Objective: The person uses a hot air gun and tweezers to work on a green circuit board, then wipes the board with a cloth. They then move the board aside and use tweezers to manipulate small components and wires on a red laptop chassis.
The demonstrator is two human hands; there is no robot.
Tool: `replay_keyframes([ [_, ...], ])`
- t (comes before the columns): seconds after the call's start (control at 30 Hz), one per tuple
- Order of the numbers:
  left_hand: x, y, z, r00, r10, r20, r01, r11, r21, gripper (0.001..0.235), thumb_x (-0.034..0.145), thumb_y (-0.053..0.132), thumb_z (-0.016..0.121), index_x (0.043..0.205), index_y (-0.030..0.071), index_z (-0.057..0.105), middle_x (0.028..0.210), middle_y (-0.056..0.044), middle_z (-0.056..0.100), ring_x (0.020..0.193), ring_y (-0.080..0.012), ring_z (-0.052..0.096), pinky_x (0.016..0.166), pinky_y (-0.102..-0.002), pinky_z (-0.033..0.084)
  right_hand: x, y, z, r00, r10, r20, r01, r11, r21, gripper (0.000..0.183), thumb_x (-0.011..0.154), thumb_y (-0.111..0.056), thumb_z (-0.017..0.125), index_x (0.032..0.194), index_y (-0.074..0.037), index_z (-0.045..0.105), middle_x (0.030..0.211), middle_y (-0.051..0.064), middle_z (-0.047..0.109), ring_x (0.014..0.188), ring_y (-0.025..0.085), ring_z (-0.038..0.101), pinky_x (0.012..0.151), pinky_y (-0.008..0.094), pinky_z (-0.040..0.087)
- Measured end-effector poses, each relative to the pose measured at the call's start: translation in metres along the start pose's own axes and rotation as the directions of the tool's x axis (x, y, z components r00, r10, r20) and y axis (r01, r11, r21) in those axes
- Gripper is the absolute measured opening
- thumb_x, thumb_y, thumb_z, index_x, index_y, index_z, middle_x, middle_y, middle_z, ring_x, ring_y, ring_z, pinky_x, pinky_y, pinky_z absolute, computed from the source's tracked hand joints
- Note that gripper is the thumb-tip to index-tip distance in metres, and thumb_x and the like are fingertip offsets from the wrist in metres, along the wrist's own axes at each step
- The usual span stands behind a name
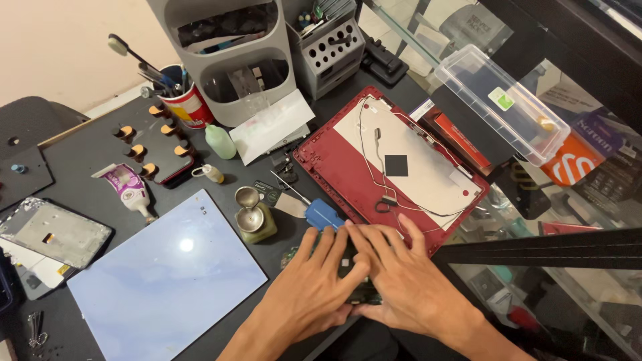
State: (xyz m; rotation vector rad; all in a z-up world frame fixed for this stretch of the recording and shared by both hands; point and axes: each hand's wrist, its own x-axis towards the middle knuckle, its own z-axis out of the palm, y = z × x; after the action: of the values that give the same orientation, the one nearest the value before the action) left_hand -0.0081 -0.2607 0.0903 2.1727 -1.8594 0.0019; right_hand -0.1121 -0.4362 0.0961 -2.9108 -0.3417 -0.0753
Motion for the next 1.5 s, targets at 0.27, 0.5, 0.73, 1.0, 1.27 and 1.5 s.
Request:
replay_keyframes([
  [0.27, 0.032, -0.037, -0.011, 0.879, -0.053, -0.474, -0.051, 0.978, -0.204, 0.066, 0.081, 0.044, 0.078, 0.127, 0.003, 0.055, 0.141, -0.026, 0.055, 0.132, -0.0466, 0.052, 0.110, -0.055, 0.039, -0.006, 0.034, -0.020, 0.965, 0.215, -0.153, -0.229, 0.971, -0.075, 0.122, 0.057, -0.062, 0.083, 0.149, 0.004, 0.037, 0.133, 0.016, 0.052, 0.124, 0.030, 0.047, 0.111, 0.058, 0.019],
  [0.5, 0.108, -0.113, 0.030, 0.804, -0.457, -0.379, 0.335, 0.877, -0.346, 0.032, 0.097, 0.021, 0.071, 0.123, 0.004, 0.060, 0.117, -0.018, 0.065, 0.112, -0.0415, 0.063, 0.096, -0.050, 0.051, 0.001, 0.039, -0.023, 0.949, 0.248, -0.195, -0.267, 0.961, -0.073, 0.118, 0.056, -0.058, 0.084, 0.146, 0.001, 0.038, 0.129, 0.014, 0.055, 0.120, 0.027, 0.049, 0.110, 0.054, 0.021],
  [0.73, 0.156, -0.150, 0.062, 0.768, -0.614, -0.184, 0.577, 0.787, -0.217, 0.050, 0.078, 0.015, 0.081, 0.118, 0.001, 0.055, 0.108, -0.026, 0.065, 0.101, -0.0444, 0.066, 0.085, -0.052, 0.053, -0.010, 0.050, -0.025, 0.926, 0.326, -0.191, -0.344, 0.936, -0.071, 0.118, 0.055, -0.060, 0.084, 0.149, -0.003, 0.041, 0.127, 0.012, 0.055, 0.118, 0.027, 0.049, 0.108, 0.056, 0.020],
  [1.0, 0.165, -0.169, 0.069, 0.681, -0.723, -0.110, 0.662, 0.673, -0.330, 0.037, 0.085, 0.002, 0.069, 0.120, 0.000, 0.058, 0.104, -0.028, 0.070, 0.103, -0.0464, 0.067, 0.089, -0.053, 0.053, -0.018, 0.058, -0.026, 0.912, 0.340, -0.230, -0.353, 0.936, -0.016, 0.113, 0.058, -0.064, 0.082, 0.144, -0.002, 0.042, 0.126, 0.012, 0.056, 0.117, 0.025, 0.049, 0.109, 0.054, 0.018],
  [1.27, 0.162, -0.186, 0.070, 0.694, -0.709, -0.125, 0.603, 0.667, -0.438, 0.041, 0.075, 0.000, 0.070, 0.115, 0.003, 0.062, 0.109, -0.024, 0.067, 0.105, -0.0427, 0.064, 0.086, -0.049, 0.051, -0.029, 0.066, -0.034, 0.847, 0.413, -0.335, -0.450, 0.892, -0.038, 0.113, 0.056, -0.065, 0.081, 0.144, -0.004, 0.047, 0.123, 0.011, 0.058, 0.113, 0.026, 0.051, 0.112, 0.052, 0.020],
  [1.5, 0.161, -0.194, 0.083, 0.704, -0.689, -0.173, 0.565, 0.691, -0.452, 0.020, 0.077, -0.001, 0.066, 0.096, 0.003, 0.068, 0.101, -0.022, 0.070, 0.100, -0.0411, 0.066, 0.087, -0.048, 0.053, -0.030, 0.067, -0.032, 0.828, 0.421, -0.370, -0.462, 0.887, -0.026, 0.111, 0.057, -0.065, 0.080, 0.144, -0.004, 0.048, 0.125, 0.012, 0.059, 0.112, 0.027, 0.053, 0.114, 0.051, 0.022],
])
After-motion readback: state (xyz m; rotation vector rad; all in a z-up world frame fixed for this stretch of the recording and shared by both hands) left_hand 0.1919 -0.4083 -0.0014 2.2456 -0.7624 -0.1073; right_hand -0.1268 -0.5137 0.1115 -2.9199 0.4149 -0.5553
